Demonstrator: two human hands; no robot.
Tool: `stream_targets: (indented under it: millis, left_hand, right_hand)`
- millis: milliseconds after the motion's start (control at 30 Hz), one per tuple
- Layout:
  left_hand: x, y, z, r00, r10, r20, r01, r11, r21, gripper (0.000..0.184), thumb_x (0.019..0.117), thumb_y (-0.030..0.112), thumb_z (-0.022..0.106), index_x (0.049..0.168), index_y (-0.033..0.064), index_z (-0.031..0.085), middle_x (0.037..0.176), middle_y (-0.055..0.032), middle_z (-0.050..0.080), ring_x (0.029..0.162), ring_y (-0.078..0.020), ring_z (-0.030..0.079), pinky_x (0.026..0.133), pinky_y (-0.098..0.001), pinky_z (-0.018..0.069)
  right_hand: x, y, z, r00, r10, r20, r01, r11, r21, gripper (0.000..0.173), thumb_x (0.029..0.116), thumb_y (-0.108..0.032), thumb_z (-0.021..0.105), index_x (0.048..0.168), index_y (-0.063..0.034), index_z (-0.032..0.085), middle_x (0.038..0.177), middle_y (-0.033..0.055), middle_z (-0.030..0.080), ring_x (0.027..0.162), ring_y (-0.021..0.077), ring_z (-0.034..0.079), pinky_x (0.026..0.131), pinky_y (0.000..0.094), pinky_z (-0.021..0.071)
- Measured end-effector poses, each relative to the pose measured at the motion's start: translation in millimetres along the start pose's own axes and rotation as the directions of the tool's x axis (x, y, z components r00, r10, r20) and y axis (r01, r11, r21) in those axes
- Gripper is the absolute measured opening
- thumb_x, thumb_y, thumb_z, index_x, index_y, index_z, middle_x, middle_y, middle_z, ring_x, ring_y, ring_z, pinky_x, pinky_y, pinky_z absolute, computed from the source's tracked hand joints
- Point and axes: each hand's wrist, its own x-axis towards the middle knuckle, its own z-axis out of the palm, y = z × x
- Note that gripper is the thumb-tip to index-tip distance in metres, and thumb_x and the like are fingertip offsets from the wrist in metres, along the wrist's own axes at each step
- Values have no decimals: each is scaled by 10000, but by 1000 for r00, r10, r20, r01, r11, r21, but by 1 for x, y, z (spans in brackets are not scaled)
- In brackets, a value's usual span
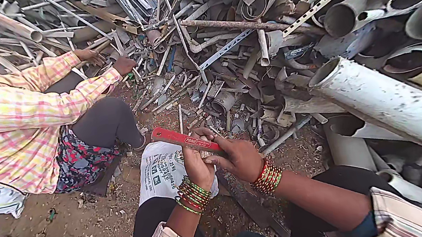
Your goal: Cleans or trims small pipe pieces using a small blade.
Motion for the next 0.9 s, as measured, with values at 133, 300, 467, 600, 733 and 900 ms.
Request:
stream_targets:
  millis: [133, 300, 467, 600, 733, 900]
  left_hand:
    - [-1, -4, -4, 998, 37, 41, -38, 999, 26, 607, 1081, 344, 27, 923, 176, 588, 784, 65, 626, 762, -42, 631, 754, -216, 545]
    - [-4, -5, -4, 1000, 24, -16, -23, 998, 50, 644, 1076, 417, -22, 928, 195, 564, 781, 81, 604, 769, -32, 620, 755, -208, 536]
    - [-5, -7, -9, 999, -29, -17, 28, 999, -29, 722, 1057, 497, -61, 929, 176, 573, 783, 58, 616, 751, -60, 634, 727, -221, 549]
    - [-5, -4, -10, 1000, -4, 25, 5, 999, -52, 782, 1034, 551, -83, 907, 173, 589, 769, 54, 614, 749, -74, 634, 730, -235, 549]
    - [-4, 0, -6, 1000, 30, 3, -29, 996, -83, 794, 1046, 540, -64, 883, 169, 619, 759, 55, 639, 746, -59, 649, 713, -213, 555]
    - [-6, 0, 0, 994, 48, -99, -44, 998, 39, 617, 1067, 316, -7, 1029, 130, 580, 853, 47, 684, 820, -44, 664, 799, -224, 552]
  right_hand:
    - [-2, -2, 1, 1000, 4, 0, -4, 1000, 0, 704, 995, -599, 435, 986, 64, 672, 661, 170, 623, 576, 355, 654, 492, 499, 488]
    - [-3, -2, 4, 999, -34, -1, 34, 998, -62, 658, 1007, -574, 437, 942, 39, 669, 636, 166, 615, 574, 363, 662, 495, 489, 495]
    - [1, -10, -8, 966, 73, 249, -71, 997, -17, 601, 1040, -517, 465, 1032, 54, 655, 723, 220, 649, 690, 431, 687, 592, 563, 504]
    - [4, -18, -14, 946, 77, 316, -79, 997, -4, 589, 1049, -505, 461, 1006, 58, 629, 741, 231, 642, 715, 443, 684, 608, 568, 499]
    - [2, -11, -6, 995, -45, 85, 47, 999, -18, 586, 1012, -531, 488, 910, 28, 632, 633, 166, 598, 579, 368, 657, 498, 496, 483]
    - [3, -1, -1, 999, -48, 8, 48, 999, 1, 686, 950, -598, 533, 1097, 54, 689, 702, 164, 658, 586, 338, 653, 513, 492, 494]
